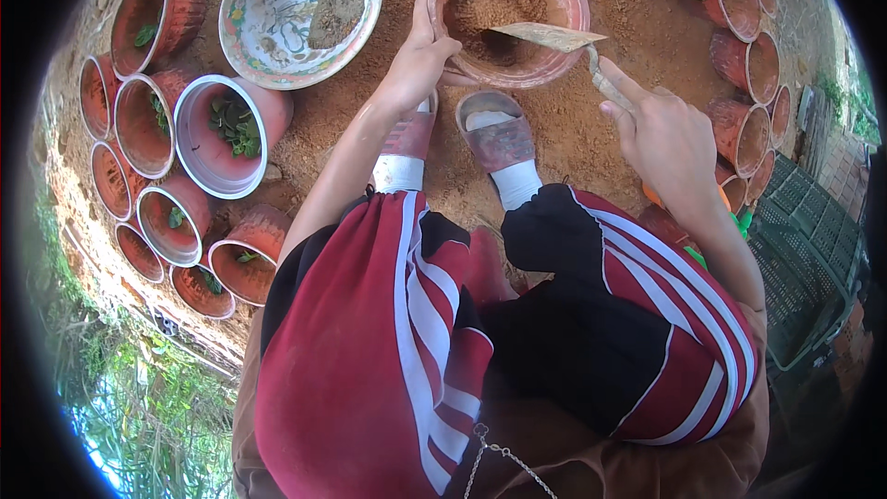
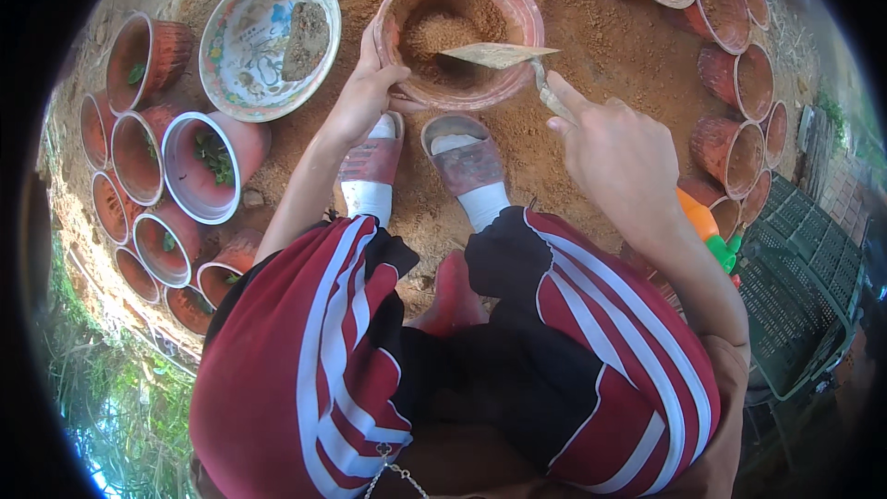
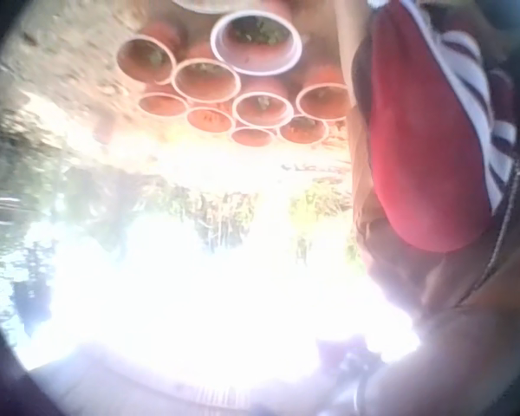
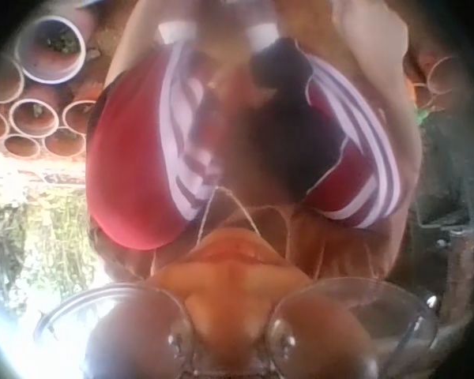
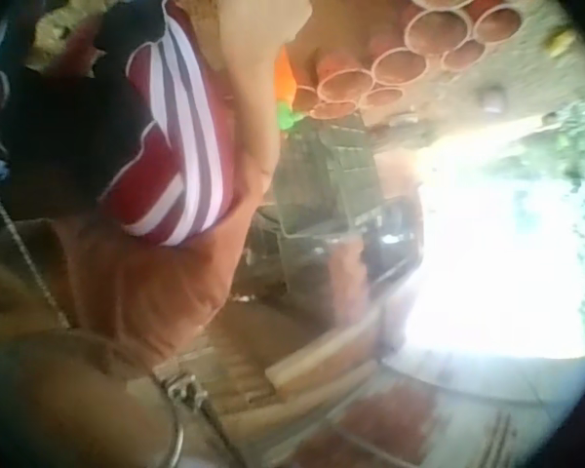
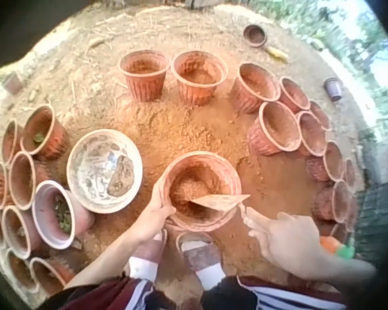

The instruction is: Planting seedlings into plastic pots filled with soil.

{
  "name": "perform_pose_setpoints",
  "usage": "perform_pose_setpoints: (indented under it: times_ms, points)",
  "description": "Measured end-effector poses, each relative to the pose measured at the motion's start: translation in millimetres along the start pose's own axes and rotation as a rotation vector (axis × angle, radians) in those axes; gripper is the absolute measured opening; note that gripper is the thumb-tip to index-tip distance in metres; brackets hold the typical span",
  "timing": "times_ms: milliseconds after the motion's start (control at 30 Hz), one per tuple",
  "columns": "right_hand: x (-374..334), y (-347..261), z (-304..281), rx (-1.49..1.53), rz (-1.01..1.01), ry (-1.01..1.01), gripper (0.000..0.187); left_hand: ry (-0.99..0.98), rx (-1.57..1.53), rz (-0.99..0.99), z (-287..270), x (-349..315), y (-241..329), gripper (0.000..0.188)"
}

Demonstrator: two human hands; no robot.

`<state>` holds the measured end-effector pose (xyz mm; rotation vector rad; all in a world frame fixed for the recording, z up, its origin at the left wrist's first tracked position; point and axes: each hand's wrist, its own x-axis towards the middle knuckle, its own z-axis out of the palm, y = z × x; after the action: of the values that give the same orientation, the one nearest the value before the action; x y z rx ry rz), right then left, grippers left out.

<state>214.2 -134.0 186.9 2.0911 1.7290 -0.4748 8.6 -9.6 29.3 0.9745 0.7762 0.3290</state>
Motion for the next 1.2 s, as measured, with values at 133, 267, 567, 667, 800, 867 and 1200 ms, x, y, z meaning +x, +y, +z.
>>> perform_pose_setpoints:
  times_ms: [133,267,567,667,800,867,1200]
  points:
    - [1,14,-41,-0.108,0.048,0.074,0.037,-0.053,-0.028,-0.026,1,3,0,0.075]
    - [12,4,-33,-0.512,-0.201,0.16,0.029,-0.053,0.027,-0.08,-1,-4,13,0.075]
    - [21,55,57,-0.361,-0.259,0.365,0.045,-0.047,0.028,-0.057,8,1,3,0.074]
    - [15,58,55,-0.219,-0.219,0.302,0.049,-0.033,0.041,-0.065,14,1,11,0.075]
    - [10,56,27,-0.03,-0.222,0.291,0.049,-0.037,-0.018,-0.075,3,1,11,0.074]
    - [12,59,12,-0.235,-0.228,0.297,0.047,-0.026,0.04,-0.075,10,0,13,0.074]
    - [7,49,13,-0.17,-0.097,0.171,0.035,-0.11,0.298,0.012,32,14,27,0.066]
